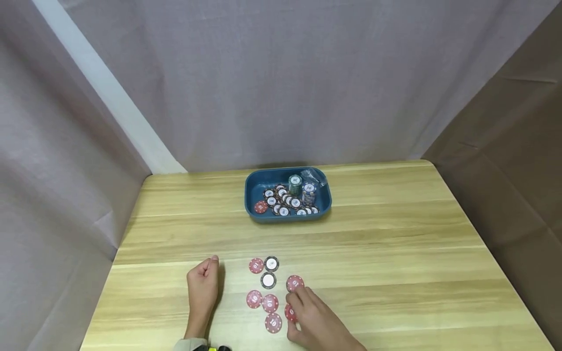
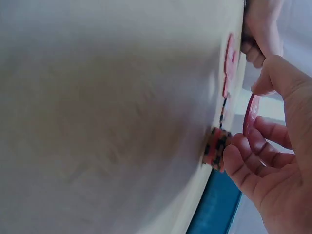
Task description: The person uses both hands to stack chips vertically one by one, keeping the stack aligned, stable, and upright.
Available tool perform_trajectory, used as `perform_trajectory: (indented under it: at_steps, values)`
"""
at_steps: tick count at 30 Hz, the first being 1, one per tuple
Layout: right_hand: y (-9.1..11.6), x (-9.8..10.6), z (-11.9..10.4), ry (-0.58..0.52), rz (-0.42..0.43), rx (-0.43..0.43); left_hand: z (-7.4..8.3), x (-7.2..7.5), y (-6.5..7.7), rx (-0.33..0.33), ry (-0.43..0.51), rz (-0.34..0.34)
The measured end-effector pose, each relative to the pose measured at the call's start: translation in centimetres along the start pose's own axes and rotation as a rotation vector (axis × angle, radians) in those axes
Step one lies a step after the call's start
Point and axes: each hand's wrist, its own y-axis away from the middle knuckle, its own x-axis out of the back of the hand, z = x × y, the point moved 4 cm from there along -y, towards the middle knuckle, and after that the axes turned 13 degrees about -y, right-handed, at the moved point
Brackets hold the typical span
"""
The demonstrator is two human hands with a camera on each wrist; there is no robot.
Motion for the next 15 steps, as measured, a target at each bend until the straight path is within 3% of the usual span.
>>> perform_trajectory:
  at_steps: [9, 15]
  values:
    - [-1.6, 1.5, 2.4, -0.056, 0.040, -0.157, 0.1, 0.0, 0.0, -0.009, -0.013, -0.014]
    - [-2.4, 1.5, 3.1, -0.078, 0.055, -0.151, 0.1, -0.1, 0.0, -0.010, -0.021, -0.011]
